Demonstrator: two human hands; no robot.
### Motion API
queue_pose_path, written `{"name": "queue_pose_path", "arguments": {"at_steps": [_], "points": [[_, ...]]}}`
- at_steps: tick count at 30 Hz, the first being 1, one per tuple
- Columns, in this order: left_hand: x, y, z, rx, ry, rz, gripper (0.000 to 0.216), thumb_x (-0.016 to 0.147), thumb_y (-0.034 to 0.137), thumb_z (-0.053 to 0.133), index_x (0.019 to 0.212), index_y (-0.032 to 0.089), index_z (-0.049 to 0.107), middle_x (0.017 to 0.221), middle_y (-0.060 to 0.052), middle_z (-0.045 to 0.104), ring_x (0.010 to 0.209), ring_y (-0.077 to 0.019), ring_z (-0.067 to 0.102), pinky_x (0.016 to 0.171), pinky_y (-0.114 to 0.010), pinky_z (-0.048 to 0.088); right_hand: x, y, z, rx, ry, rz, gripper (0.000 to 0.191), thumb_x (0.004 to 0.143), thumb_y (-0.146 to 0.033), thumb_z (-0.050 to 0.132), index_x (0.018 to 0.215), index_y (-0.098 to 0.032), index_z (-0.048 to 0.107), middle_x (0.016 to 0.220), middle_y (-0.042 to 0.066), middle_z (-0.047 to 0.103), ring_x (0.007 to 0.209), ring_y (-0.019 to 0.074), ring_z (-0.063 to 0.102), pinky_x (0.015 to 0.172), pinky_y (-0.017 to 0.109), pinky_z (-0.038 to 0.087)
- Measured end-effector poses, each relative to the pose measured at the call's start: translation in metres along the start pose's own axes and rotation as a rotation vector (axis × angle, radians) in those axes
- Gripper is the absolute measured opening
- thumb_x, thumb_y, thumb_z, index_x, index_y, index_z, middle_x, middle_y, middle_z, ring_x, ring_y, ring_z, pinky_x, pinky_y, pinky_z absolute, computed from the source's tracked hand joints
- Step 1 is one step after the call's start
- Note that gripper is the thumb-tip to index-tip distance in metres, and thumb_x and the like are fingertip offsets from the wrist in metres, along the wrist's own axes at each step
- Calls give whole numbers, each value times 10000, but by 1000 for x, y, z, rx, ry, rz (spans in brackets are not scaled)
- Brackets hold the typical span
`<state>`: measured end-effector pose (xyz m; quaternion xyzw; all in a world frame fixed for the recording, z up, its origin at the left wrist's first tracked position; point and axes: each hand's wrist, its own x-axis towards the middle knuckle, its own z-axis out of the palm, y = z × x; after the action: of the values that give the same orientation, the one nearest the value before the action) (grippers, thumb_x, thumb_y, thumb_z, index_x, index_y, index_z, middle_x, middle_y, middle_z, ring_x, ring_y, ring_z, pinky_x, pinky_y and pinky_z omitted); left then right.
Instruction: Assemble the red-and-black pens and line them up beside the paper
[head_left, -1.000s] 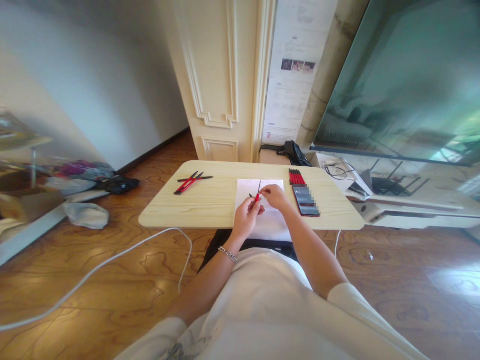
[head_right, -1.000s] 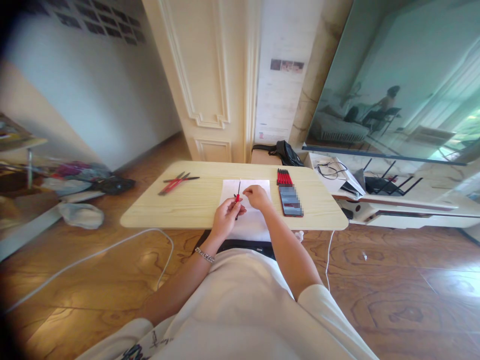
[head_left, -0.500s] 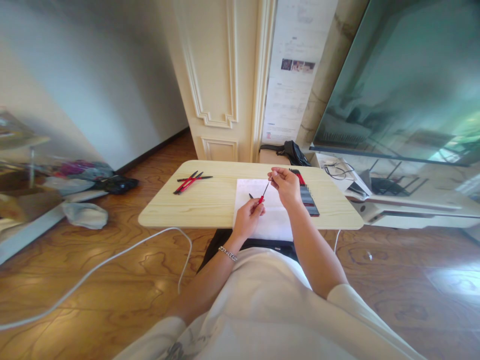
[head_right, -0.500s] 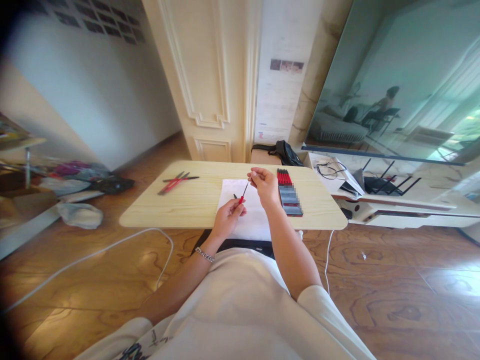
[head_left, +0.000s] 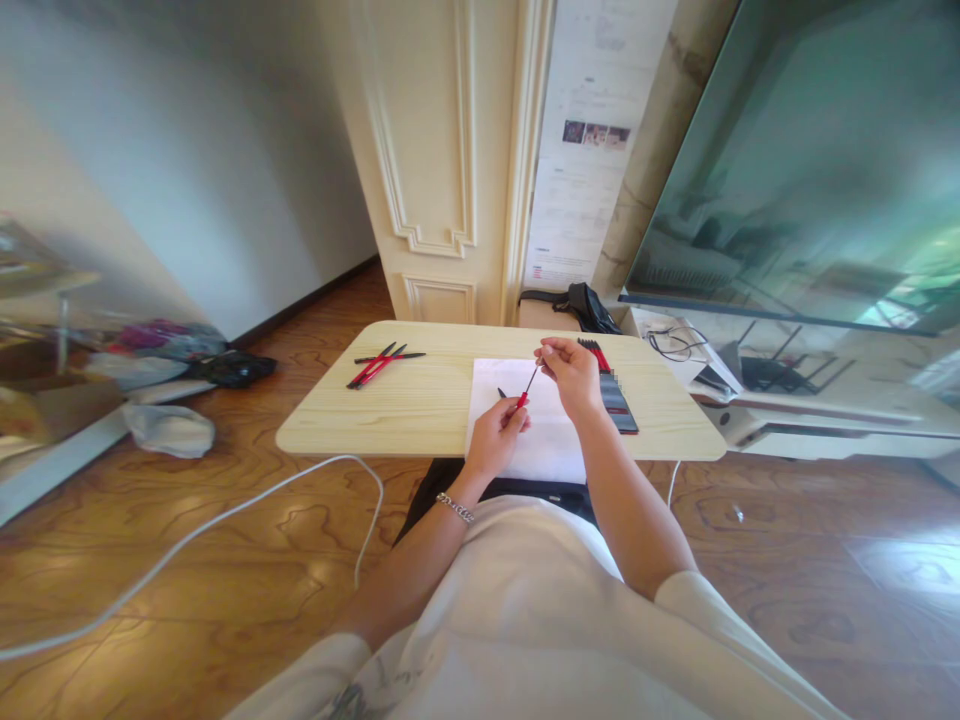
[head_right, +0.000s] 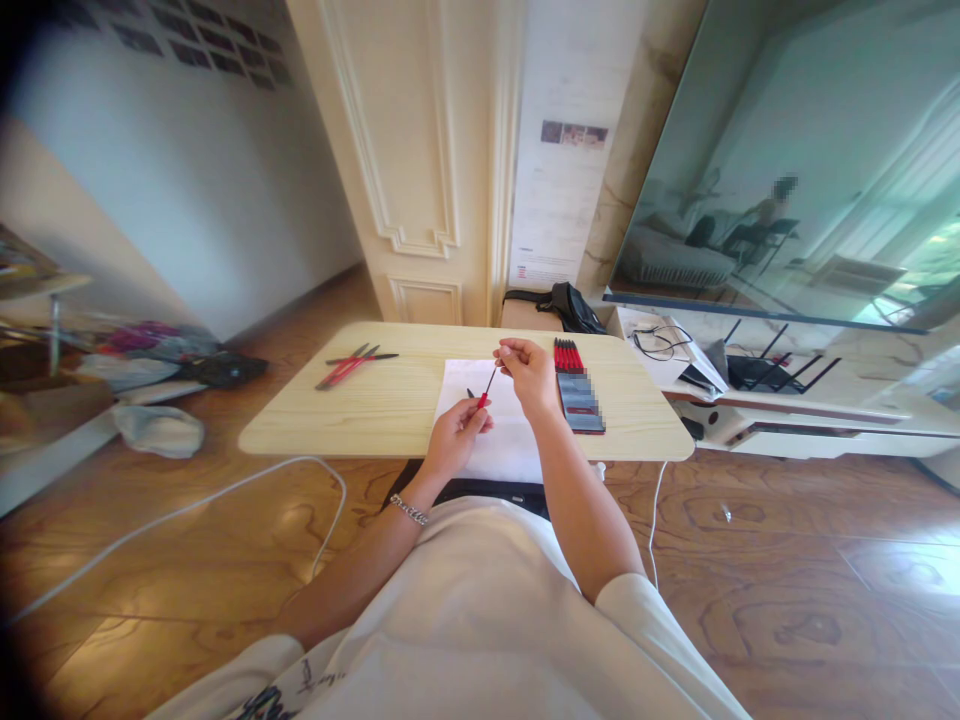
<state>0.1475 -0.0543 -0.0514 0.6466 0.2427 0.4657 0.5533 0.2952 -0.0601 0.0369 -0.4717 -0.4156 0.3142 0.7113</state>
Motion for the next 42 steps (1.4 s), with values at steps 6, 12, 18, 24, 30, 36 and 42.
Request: {"name": "queue_pose_path", "arguments": {"at_steps": [6, 12, 18, 24, 30, 36, 42], "points": [[0, 1, 0, 7, -1, 3, 395, 860, 456, 574, 1107, 150, 615, 816, -50, 666, 745, -155, 656, 762, -323, 544, 0, 1, 0, -22, -17, -11, 362, 699, -427, 727, 943, -174, 640, 821, 42, 706, 675, 111, 630, 659, 255, 508], [0, 1, 0, -6, -5, -1, 385, 859, 449, 578, 1097, 149, 615, 807, -46, 658, 742, -151, 648, 754, -317, 541, -1, 1, -1, -76, -34, -34, 348, 714, -421, 710, 946, -172, 640, 817, 49, 707, 682, 122, 638, 648, 261, 515], [0, 1, 0, -16, 2, -14, 386, 858, 455, 577, 1087, 147, 614, 811, -50, 657, 740, -152, 648, 746, -316, 542, -3, 5, -3, -247, -49, -96, 335, 737, -414, 680, 966, -172, 648, 786, 46, 698, 711, 154, 644, 606, 263, 515], [1, 0, 0, -44, 1, -14, 397, 849, 459, 593, 1093, 146, 614, 812, -54, 660, 741, -153, 650, 751, -321, 548, -9, 11, -3, -332, -134, -93, 364, 709, -382, 716, 995, -173, 634, 783, 50, 713, 719, 170, 644, 644, 286, 504], [-1, 3, -1, -60, 22, -6, 393, 854, 461, 590, 1078, 139, 605, 824, -66, 660, 745, -160, 658, 738, -321, 556, -4, 21, -13, -181, -428, 98, 440, 677, -320, 729, 1079, -178, 618, 965, 84, 722, 800, 165, 664, 697, 281, 508], [-2, 5, -1, -39, 46, 10, 376, 864, 461, 574, 1073, 149, 599, 804, -57, 668, 744, -161, 661, 722, -309, 554, 24, 44, 3, -878, -413, 77, 215, 747, -338, 657, 802, -135, 703, 758, 79, 707, 695, 172, 630, 637, 256, 452], [-1, 6, -1, -42, 33, 7, 365, 859, 470, 573, 1033, 150, 600, 796, -53, 669, 732, -164, 664, 710, -308, 555, 32, 55, 26, -1205, -494, 124, 236, 653, -387, 738, 713, -160, 719, 658, 90, 694, 675, 206, 629, 590, 252, 427]]}}
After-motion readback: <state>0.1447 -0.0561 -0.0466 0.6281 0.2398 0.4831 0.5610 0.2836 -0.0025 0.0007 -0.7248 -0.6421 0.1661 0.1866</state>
